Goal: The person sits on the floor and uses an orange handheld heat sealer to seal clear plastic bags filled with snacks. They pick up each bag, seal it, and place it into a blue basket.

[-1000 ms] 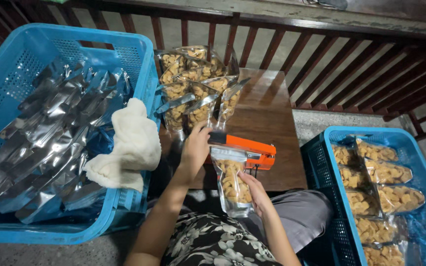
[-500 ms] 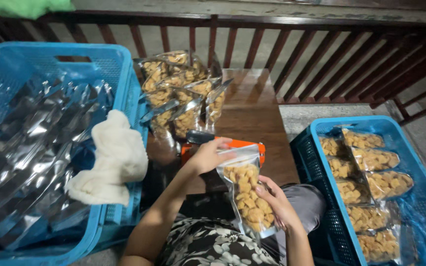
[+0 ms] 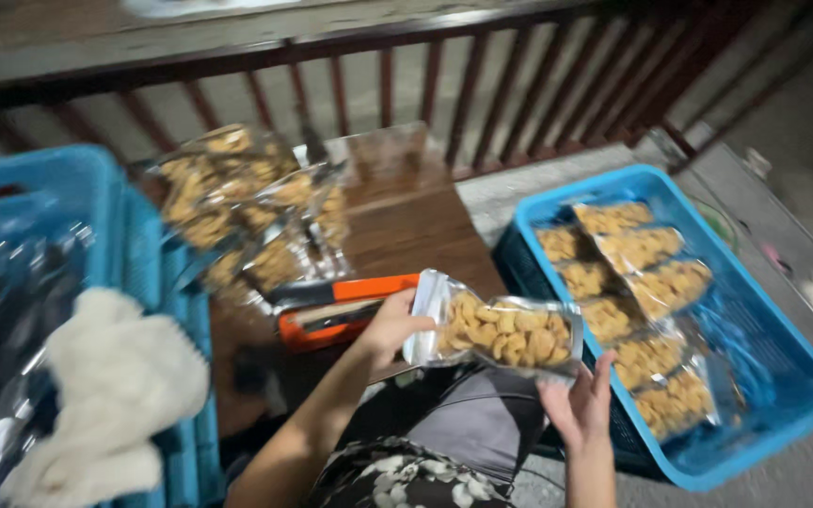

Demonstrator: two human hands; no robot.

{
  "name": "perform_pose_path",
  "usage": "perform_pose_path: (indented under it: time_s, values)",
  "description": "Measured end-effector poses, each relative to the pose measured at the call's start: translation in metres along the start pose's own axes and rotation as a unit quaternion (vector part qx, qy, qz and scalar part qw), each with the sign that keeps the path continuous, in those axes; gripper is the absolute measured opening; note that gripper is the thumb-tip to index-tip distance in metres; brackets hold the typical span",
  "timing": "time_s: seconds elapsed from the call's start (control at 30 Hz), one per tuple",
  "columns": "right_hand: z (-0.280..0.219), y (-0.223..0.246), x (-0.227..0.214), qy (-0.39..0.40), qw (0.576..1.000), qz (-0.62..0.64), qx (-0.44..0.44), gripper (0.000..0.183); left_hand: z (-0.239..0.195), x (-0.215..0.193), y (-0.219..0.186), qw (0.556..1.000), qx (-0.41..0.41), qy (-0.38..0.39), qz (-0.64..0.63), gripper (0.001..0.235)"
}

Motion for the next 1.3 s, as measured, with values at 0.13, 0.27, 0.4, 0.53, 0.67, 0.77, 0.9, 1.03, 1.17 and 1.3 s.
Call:
perform_pose_path:
  time_s: [0.13,0.27,0.4,0.53,0.67,0.77,0.9,1.03,1.17,1.3]
  values:
    - [0.0,0.007,-0.032,-0.055,0.989,-0.101,-0.094,0.05,0.015,0.069,0.016,0.998,-0.034,0.031,-0.035,0.056]
    - [0.007,0.031,-0.074,-0.149,0.977,-0.065,-0.141,0.028,0.029,0.144,0.019,0.998,-0.038,0.051,-0.002,0.079]
    - [0.009,0.114,-0.077,-0.169,0.952,-0.116,-0.228,0.026,0.027,0.195,0.008,0.974,-0.131,0.186,0.005,0.104]
    - [0.019,0.223,-0.092,-0.244,0.882,-0.225,-0.336,0.025,0.018,0.208,0.014,0.963,-0.145,0.227,0.021,0.101]
    - [0.049,0.29,-0.155,-0.34,0.848,-0.277,-0.297,0.022,0.026,0.187,0.051,0.961,-0.17,0.217,-0.019,0.076]
    - [0.064,0.319,-0.181,-0.345,0.831,-0.345,-0.265,0.024,0.041,0.171,0.078,0.965,-0.183,0.182,-0.039,0.058]
    - [0.056,0.34,-0.168,-0.383,0.663,-0.577,-0.284,0.031,0.048,0.169,0.087,0.967,-0.167,0.187,-0.037,0.046]
    - [0.037,0.314,-0.119,-0.416,0.472,-0.714,-0.307,0.039,0.05,0.189,0.072,0.962,-0.137,0.236,-0.024,0.045]
    - [0.027,0.288,-0.068,-0.428,0.42,-0.753,-0.271,0.046,0.062,0.219,0.051,0.953,-0.086,0.29,-0.011,0.05]
    - [0.018,0.252,-0.03,-0.436,0.448,-0.733,-0.267,0.043,0.078,0.235,0.036,0.957,-0.061,0.284,-0.021,0.053]
Point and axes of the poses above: each hand's wrist, its own z-axis towards the middle knuckle, its own x-axis out of the palm, y = z × x, the point moved 7 cm from there along z, towards the middle knuckle, and after that the axes turned 14 degrees about z, right-handed, at the moved point
